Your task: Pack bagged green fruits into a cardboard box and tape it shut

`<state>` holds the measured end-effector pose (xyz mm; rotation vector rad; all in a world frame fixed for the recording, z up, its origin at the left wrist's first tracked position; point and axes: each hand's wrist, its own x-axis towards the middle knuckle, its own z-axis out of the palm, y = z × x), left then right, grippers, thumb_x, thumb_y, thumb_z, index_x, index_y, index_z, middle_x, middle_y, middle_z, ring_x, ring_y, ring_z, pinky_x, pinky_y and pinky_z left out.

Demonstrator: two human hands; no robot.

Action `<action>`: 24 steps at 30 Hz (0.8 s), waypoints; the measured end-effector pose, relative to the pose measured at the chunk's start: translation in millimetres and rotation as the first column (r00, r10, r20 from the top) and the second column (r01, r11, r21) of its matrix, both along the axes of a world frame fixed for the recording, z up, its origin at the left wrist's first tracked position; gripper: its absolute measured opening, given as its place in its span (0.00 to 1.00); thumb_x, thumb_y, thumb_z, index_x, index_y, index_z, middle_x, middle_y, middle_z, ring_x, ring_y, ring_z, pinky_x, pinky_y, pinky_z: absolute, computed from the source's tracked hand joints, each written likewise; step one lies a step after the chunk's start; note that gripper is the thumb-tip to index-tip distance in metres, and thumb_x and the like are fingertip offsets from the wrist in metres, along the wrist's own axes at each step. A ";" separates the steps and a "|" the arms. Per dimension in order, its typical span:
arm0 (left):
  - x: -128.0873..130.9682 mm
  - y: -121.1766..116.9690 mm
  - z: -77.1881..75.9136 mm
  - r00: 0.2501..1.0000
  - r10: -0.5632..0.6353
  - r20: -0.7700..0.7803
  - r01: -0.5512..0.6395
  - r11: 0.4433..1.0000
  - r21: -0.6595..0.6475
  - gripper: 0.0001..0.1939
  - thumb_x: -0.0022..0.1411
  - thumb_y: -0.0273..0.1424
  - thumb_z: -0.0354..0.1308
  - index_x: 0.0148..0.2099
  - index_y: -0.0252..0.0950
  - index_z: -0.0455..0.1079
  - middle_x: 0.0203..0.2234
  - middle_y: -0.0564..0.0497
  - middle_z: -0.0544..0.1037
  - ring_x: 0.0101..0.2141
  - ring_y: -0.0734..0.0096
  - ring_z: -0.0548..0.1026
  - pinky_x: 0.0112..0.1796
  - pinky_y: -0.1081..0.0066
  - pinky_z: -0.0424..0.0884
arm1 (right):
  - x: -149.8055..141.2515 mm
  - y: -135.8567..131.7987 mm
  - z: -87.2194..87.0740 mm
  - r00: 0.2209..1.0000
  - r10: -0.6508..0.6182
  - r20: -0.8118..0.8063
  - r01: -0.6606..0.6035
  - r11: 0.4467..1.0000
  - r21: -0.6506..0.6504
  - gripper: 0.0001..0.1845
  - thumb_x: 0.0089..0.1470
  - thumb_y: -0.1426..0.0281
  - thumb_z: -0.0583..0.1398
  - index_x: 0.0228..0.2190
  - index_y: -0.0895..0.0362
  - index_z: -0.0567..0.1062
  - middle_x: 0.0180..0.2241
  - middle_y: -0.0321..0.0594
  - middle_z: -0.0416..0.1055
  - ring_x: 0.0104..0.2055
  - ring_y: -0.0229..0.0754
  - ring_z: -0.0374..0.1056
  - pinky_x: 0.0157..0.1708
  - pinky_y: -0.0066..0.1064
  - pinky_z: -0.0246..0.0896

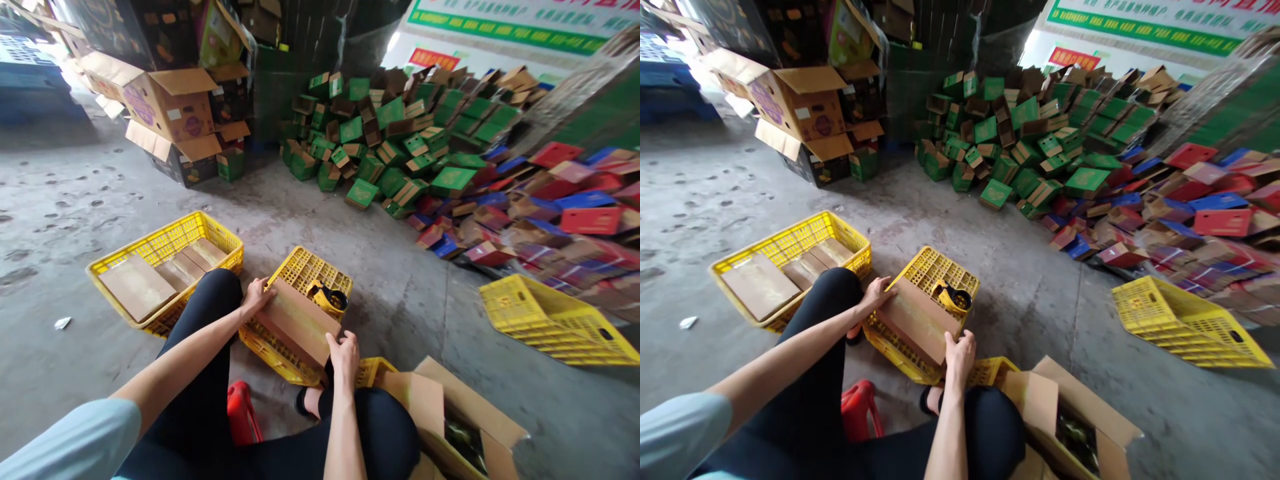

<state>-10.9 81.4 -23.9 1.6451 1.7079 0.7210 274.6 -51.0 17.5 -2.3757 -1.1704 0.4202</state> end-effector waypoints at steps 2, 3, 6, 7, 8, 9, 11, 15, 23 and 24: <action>0.9 -1.6 -0.2 1.000 0.001 0.010 -0.001 1.000 -0.026 0.20 0.65 0.34 0.66 0.56 0.32 0.78 0.45 0.42 0.83 0.47 0.55 0.81 0.48 0.66 0.75 | 1.6 -0.9 -1.1 1.000 0.001 -0.002 -0.001 1.000 -0.029 0.27 0.54 0.60 0.65 0.49 0.67 0.77 0.46 0.64 0.81 0.54 0.61 0.76 0.50 0.39 0.66; 1.4 -2.7 -0.2 1.000 -0.002 0.015 0.002 0.999 -0.036 0.19 0.65 0.34 0.65 0.56 0.32 0.78 0.45 0.42 0.84 0.48 0.55 0.82 0.48 0.66 0.75 | 2.2 -1.3 -1.6 1.000 0.008 -0.011 -0.008 0.999 -0.044 0.25 0.55 0.59 0.65 0.47 0.66 0.79 0.45 0.63 0.82 0.52 0.61 0.77 0.49 0.39 0.66; 3.6 -6.3 0.2 1.000 -0.016 0.027 0.017 0.998 -0.056 0.15 0.68 0.33 0.63 0.54 0.33 0.79 0.45 0.42 0.85 0.50 0.55 0.82 0.49 0.67 0.74 | 2.9 -2.3 -2.8 0.999 0.035 -0.036 -0.037 0.997 -0.069 0.18 0.57 0.59 0.63 0.41 0.60 0.82 0.41 0.55 0.84 0.47 0.57 0.80 0.44 0.37 0.67; 4.5 -7.4 0.4 0.999 -0.021 0.029 0.023 0.998 -0.059 0.15 0.69 0.33 0.62 0.54 0.33 0.80 0.46 0.42 0.85 0.51 0.55 0.82 0.50 0.67 0.74 | 2.8 -2.7 -3.2 0.998 0.041 -0.037 -0.043 0.997 -0.070 0.17 0.57 0.59 0.63 0.40 0.59 0.83 0.41 0.53 0.84 0.46 0.56 0.80 0.43 0.36 0.67; 5.3 -8.4 0.5 0.999 -0.026 0.031 0.028 0.998 -0.062 0.15 0.69 0.33 0.61 0.54 0.34 0.80 0.48 0.42 0.85 0.52 0.54 0.81 0.51 0.67 0.74 | 2.5 -3.1 -3.5 0.998 0.045 -0.034 -0.047 0.997 -0.069 0.17 0.58 0.59 0.63 0.40 0.58 0.83 0.41 0.53 0.85 0.46 0.55 0.80 0.43 0.36 0.67; 6.0 -9.4 0.6 0.999 -0.030 0.033 0.032 0.998 -0.063 0.16 0.70 0.32 0.60 0.56 0.33 0.79 0.50 0.41 0.85 0.54 0.54 0.81 0.52 0.67 0.74 | 2.2 -3.6 -3.8 0.998 0.048 -0.030 -0.050 0.996 -0.068 0.16 0.58 0.60 0.63 0.40 0.59 0.83 0.41 0.53 0.84 0.46 0.55 0.80 0.43 0.35 0.67; 6.8 -11.3 0.8 0.998 -0.037 0.041 0.039 0.997 -0.061 0.18 0.70 0.32 0.60 0.59 0.33 0.78 0.52 0.41 0.84 0.56 0.53 0.80 0.54 0.66 0.73 | 1.7 -5.0 -4.8 0.998 0.055 -0.019 -0.057 0.996 -0.066 0.16 0.58 0.60 0.63 0.40 0.59 0.83 0.41 0.53 0.84 0.46 0.54 0.80 0.43 0.35 0.67; 5.4 -15.7 1.5 0.997 -0.050 0.067 0.053 0.998 -0.046 0.23 0.71 0.31 0.58 0.65 0.34 0.73 0.54 0.42 0.83 0.57 0.54 0.79 0.57 0.63 0.72 | 0.9 -8.6 -7.8 0.998 0.064 0.002 -0.064 0.996 -0.066 0.16 0.59 0.61 0.63 0.41 0.58 0.84 0.41 0.50 0.85 0.46 0.52 0.80 0.42 0.34 0.66; 1.3 -21.7 3.8 0.992 -0.077 0.103 0.080 0.997 -0.022 0.24 0.71 0.31 0.57 0.67 0.34 0.73 0.51 0.41 0.84 0.54 0.52 0.81 0.56 0.61 0.75 | -4.2 -8.9 -13.9 0.998 0.042 0.055 -0.038 0.997 -0.067 0.11 0.59 0.63 0.63 0.34 0.55 0.84 0.37 0.47 0.83 0.39 0.51 0.78 0.36 0.33 0.62; 1.4 -22.1 4.2 0.991 -0.080 0.107 0.083 0.996 -0.020 0.24 0.71 0.31 0.57 0.66 0.34 0.73 0.52 0.41 0.84 0.55 0.52 0.81 0.57 0.60 0.74 | -5.1 -8.6 -14.5 0.997 0.041 0.062 -0.037 0.997 -0.061 0.10 0.59 0.63 0.63 0.34 0.56 0.83 0.36 0.47 0.83 0.39 0.51 0.78 0.36 0.34 0.62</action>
